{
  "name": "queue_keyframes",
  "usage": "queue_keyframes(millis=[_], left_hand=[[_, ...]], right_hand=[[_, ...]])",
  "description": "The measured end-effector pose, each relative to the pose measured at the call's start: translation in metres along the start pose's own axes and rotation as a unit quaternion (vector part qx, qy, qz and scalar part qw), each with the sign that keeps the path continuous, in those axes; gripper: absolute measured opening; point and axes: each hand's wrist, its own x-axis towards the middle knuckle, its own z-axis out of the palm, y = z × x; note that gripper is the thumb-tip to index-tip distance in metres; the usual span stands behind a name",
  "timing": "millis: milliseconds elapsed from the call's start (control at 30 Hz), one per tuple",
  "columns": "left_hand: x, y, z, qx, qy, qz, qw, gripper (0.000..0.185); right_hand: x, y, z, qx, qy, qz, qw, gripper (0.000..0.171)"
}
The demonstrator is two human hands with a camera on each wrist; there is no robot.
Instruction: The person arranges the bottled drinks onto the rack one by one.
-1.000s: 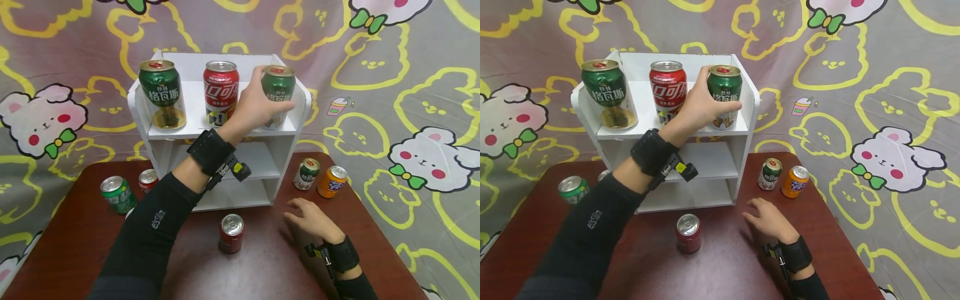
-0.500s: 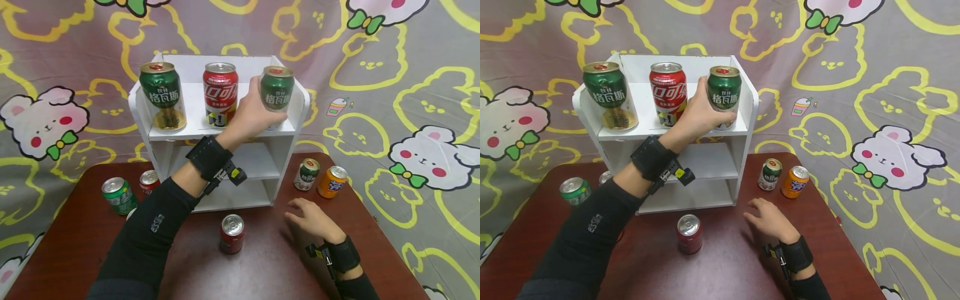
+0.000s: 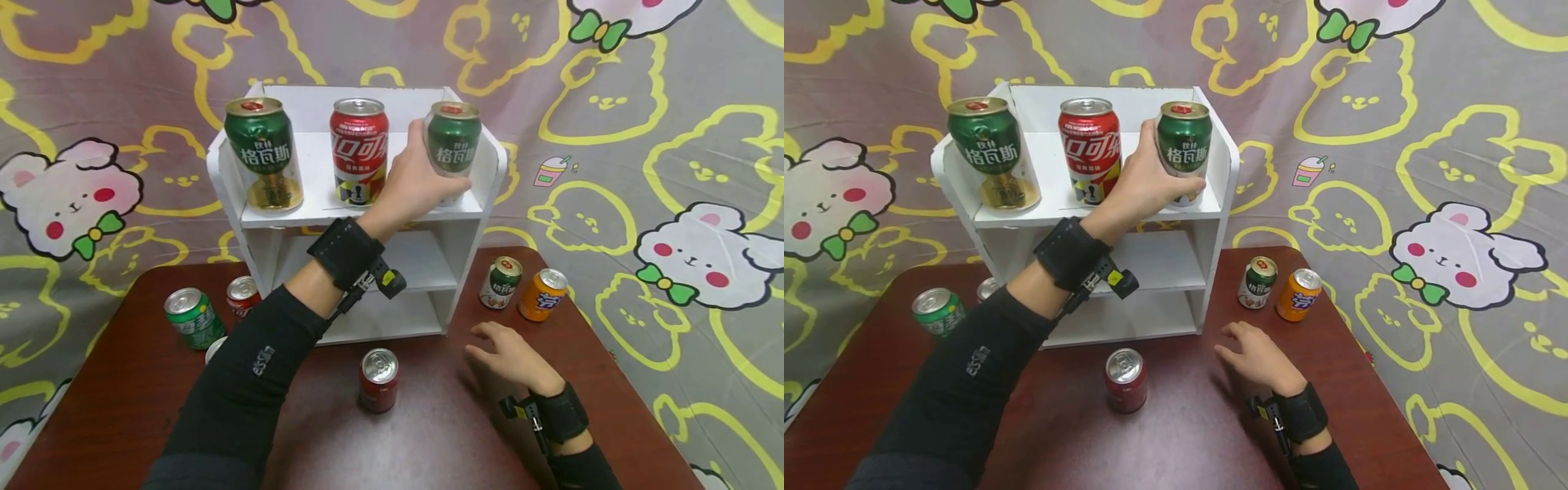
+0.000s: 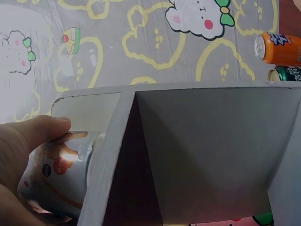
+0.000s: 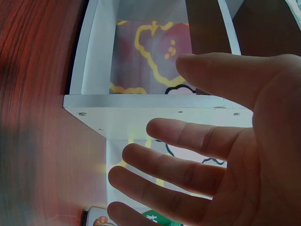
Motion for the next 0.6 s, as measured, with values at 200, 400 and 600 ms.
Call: queue_keyframes(millis=[200, 400, 600], left_hand=[[0.0015, 0.0012, -0.0020, -0.024, -0.024, -0.021, 0.9992, 0.090], [0.0046, 0.0010, -0.0037, -0.042, -0.038, -0.032, 0.9979, 0.089], [0.0078, -0.0034, -0.0028, -0.063, -0.052, -0.035, 0.9960, 0.081]], right_hand=[[0.0004, 0.0015, 0.0000, -0.002, 0.000, -0.002, 1.000, 0.037], [0.0006, 0.0022, -0.0003, 0.002, -0.001, -0.004, 1.000, 0.037], [0.0006, 0.0027, -0.0003, 0.003, 0.000, -0.004, 1.000, 0.037]])
